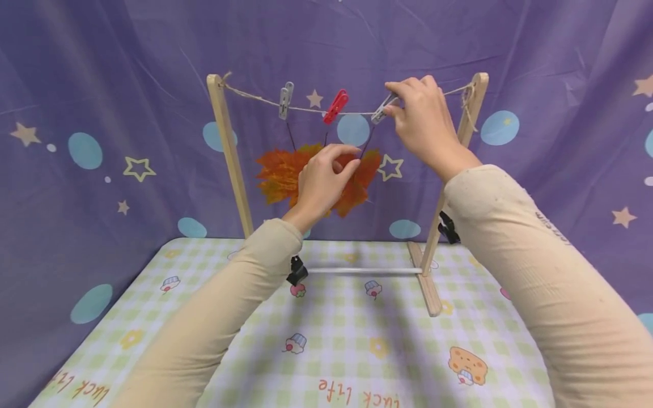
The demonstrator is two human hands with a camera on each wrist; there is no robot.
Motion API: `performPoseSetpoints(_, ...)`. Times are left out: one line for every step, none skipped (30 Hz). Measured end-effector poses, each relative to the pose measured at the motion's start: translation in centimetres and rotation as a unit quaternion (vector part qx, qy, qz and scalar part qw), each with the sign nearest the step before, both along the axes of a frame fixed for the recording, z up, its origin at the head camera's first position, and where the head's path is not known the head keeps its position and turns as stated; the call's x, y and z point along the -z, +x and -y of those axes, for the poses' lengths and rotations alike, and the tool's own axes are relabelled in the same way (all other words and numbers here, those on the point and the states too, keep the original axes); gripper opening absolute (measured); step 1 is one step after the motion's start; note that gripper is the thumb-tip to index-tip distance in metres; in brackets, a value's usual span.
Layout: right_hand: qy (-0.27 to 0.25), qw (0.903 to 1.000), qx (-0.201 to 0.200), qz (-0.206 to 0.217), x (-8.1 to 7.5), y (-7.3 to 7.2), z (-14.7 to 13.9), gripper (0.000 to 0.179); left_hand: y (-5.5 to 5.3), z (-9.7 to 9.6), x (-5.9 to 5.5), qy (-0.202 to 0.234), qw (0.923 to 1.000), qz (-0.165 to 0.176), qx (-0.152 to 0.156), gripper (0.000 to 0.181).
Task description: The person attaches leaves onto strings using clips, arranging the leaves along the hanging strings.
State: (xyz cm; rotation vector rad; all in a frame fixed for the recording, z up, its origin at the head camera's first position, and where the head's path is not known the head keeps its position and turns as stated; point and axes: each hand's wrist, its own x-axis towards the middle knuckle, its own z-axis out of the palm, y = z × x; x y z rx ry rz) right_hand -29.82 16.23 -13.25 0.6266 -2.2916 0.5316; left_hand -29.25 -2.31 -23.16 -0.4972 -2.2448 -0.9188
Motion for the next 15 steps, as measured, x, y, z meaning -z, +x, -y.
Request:
performPoseSetpoints(-0.006,1.0,0.0,-0.003,0.0,0.0,0.1,0.039,0.1,0.3,0.2,0.005,1.0,-0.001,0.009,0.023)
performPoseSetpoints(-0.011,0.9999,-0.001,-0.005,0.1,0.0,0.2,0.039,0.3,0.7,0.4,0.008,0.9998,-0.001,0.018,0.023)
performPoseSetpoints(-0.014,0.9999,-0.001,-0.006,0.1,0.0,0.3,0.039,0.4,1.1,0.6,0.012,0.9996,0.001,0.025,0.022)
performPoseSetpoints(-0.017,0.9998,-0.002,-0.008,0.1,-0.1,0.4,0.04,0.6,1.5,0.9,0.015,0.9994,0.003,0.032,0.022)
performPoseSetpoints(-0.019,0.9998,-0.003,-0.01,0.1,-0.1,0.4,0.04,0.7,1.9,1.1,0.018,0.999,0.004,0.04,0.021)
performPoseSetpoints(-0.022,0.9997,-0.005,-0.012,0.1,-0.1,0.5,0.041,0.9,2.3,1.4,0.019,0.9987,0.005,0.047,0.021)
performPoseSetpoints(-0.025,0.9996,-0.008,-0.015,0.2,-0.2,0.5,0.041,1.1,2.7,1.7,0.021,0.9984,0.009,0.051,0.021)
performPoseSetpoints(-0.028,0.9994,-0.011,-0.017,0.2,-0.2,0.5,0.042,1.3,3.1,2.0,0.021,0.9982,0.012,0.055,0.021)
performPoseSetpoints(-0.033,0.9992,-0.013,-0.019,0.3,-0.3,0.5,0.042,1.6,3.4,2.2,0.02,0.998,0.015,0.058,0.021)
performPoseSetpoints(-0.039,0.9989,-0.015,-0.021,0.3,-0.3,0.5,0.042,1.8,3.8,2.5,0.019,0.9977,0.02,0.061,0.021)
performPoseSetpoints(-0.048,0.9984,-0.018,-0.024,0.4,-0.3,0.4,0.042,2.2,4.1,2.7,0.018,0.9975,0.025,0.064,0.021)
performPoseSetpoints(-0.057,0.9978,-0.021,-0.028,0.5,-0.2,0.4,0.04,2.5,4.3,2.9,0.016,0.9973,0.03,0.064,0.021)
performPoseSetpoints(-0.065,0.997,-0.025,-0.035,0.7,-0.2,0.3,0.039,2.8,4.6,3.1,0.015,0.997,0.036,0.067,0.022)
performPoseSetpoints(-0.073,0.996,-0.029,-0.042,0.9,-0.1,0.2,0.038,3.2,4.8,3.3,0.012,0.9968,0.04,0.069,0.022)
performPoseSetpoints(-0.083,0.9947,-0.034,-0.051,1.0,0.0,0.2,0.037,3.6,5.1,3.5,0.009,0.9966,0.043,0.069,0.022)
